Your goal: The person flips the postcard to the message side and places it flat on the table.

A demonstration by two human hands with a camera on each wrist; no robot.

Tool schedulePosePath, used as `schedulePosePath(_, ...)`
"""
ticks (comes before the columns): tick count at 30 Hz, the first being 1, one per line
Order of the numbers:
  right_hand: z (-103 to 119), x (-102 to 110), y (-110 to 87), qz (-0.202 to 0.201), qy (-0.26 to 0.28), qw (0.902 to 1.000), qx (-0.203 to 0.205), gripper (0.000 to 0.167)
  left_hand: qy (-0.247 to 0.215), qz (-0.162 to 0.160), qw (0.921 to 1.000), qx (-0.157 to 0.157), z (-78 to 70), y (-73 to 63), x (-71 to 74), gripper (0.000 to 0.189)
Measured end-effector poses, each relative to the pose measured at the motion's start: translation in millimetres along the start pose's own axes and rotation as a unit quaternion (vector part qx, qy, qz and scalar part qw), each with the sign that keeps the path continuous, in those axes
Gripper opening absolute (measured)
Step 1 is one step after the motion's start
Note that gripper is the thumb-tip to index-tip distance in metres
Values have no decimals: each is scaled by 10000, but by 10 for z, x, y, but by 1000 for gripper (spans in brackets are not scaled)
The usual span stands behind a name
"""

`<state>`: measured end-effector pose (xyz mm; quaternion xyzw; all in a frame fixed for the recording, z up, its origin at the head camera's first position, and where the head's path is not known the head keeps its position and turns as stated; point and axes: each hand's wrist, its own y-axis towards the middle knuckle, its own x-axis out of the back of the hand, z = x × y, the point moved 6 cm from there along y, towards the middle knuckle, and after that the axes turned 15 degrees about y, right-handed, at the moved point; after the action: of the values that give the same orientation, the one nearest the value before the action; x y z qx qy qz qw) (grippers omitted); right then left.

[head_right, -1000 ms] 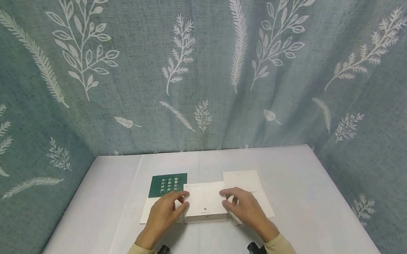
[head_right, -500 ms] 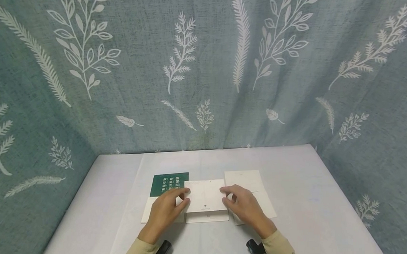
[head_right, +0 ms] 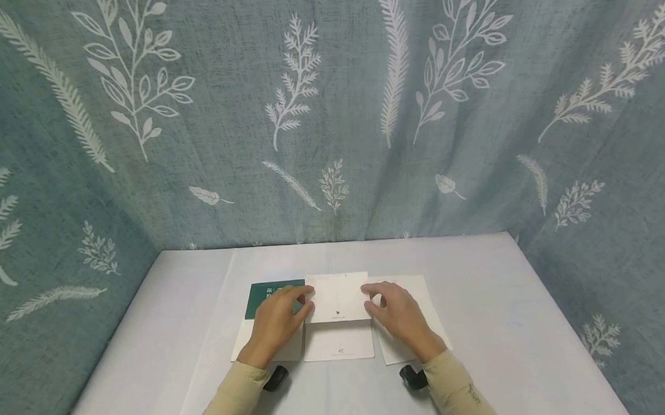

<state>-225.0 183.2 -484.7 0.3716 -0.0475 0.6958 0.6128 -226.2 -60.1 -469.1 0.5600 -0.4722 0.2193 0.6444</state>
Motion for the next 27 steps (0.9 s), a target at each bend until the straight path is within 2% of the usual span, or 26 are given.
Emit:
schedulePosePath(4,-29,18,83,29,-113,9999,-93,35,118,-256,9996,-83,-6,91,-14,24)
schedulePosePath(9,-85,-26,172,93,-473,9983,-320,34,315,-429,9985,-133,-14,183,-53,24)
schedulePosePath(15,-129,-114,235,207,-811,9943,-653,32,628,-97,9980,2,-1,247,-171,26)
schedulePosePath(18,-122,-138,253,214,-909,9935,-656,31,688,54,9976,93,4,251,-231,27)
schedulePosePath(27,-154,-213,272,281,-1168,9912,-564,28,828,104,9965,54,13,228,-360,27)
